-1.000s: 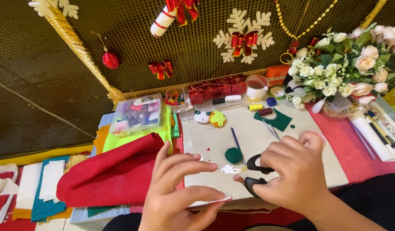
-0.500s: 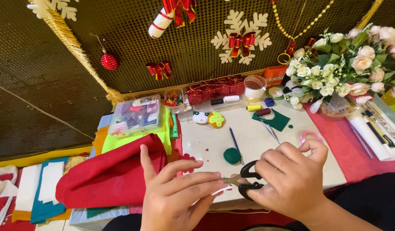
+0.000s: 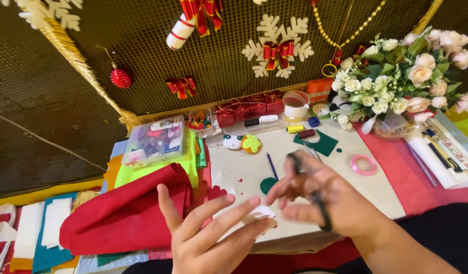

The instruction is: Cutting a flower shape from red felt using scissors and applying tape.

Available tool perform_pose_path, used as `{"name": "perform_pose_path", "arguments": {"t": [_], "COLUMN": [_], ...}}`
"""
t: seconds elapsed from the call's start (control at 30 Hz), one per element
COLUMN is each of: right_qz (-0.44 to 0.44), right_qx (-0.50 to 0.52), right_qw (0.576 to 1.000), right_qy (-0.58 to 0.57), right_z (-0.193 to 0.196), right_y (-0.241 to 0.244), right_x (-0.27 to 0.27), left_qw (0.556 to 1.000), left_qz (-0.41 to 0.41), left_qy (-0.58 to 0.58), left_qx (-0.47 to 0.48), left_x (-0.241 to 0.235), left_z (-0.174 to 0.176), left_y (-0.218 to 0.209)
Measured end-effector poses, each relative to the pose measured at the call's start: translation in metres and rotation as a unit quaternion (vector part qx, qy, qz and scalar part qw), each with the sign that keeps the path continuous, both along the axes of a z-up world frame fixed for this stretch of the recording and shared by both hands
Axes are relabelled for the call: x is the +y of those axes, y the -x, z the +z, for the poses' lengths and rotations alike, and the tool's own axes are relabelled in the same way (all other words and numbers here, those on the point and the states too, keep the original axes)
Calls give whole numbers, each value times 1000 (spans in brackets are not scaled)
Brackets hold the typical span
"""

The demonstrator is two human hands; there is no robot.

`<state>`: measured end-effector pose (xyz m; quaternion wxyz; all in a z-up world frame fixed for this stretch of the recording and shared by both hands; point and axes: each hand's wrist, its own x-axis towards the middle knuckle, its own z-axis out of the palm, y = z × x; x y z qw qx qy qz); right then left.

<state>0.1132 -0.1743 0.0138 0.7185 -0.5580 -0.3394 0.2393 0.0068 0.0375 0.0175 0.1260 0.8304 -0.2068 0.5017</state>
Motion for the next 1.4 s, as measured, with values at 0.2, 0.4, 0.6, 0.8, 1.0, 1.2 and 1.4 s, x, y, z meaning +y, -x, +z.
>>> {"name": "perform_pose_path", "arguments": {"t": [0.2,0.4,0.6,0.8,1.0,1.2,1.4], "right_qz": [-32,-86,-56,-86,-55,-79,-83], "right_qx": [-37,-14,73,42,87,117,191], "right_qw": [994,986,983,970,986,981,967], "right_qy": [101,143,160,224,134,134,148], "right_z": [2,1,-9,-11,-44,-47,-36], "right_y": [-5,-12,-25,-26,-36,-47,-58], "right_x": [10,16,21,23,20,19,15], "left_qw": [998,996,995,993,989,988,988], "left_qz": [54,64,67,89,97,117,155], "left_qy": [-21,-53,-72,-80,-81,-79,-3], "left_qx": [1,30,1,-6,-75,-69,14], "left_x": [-6,0,-1,-2,-6,-11,-11], "left_z": [-10,-18,-30,-39,-52,-63,-86], "left_y": [-5,-14,-27,-34,-52,-60,-58]}}
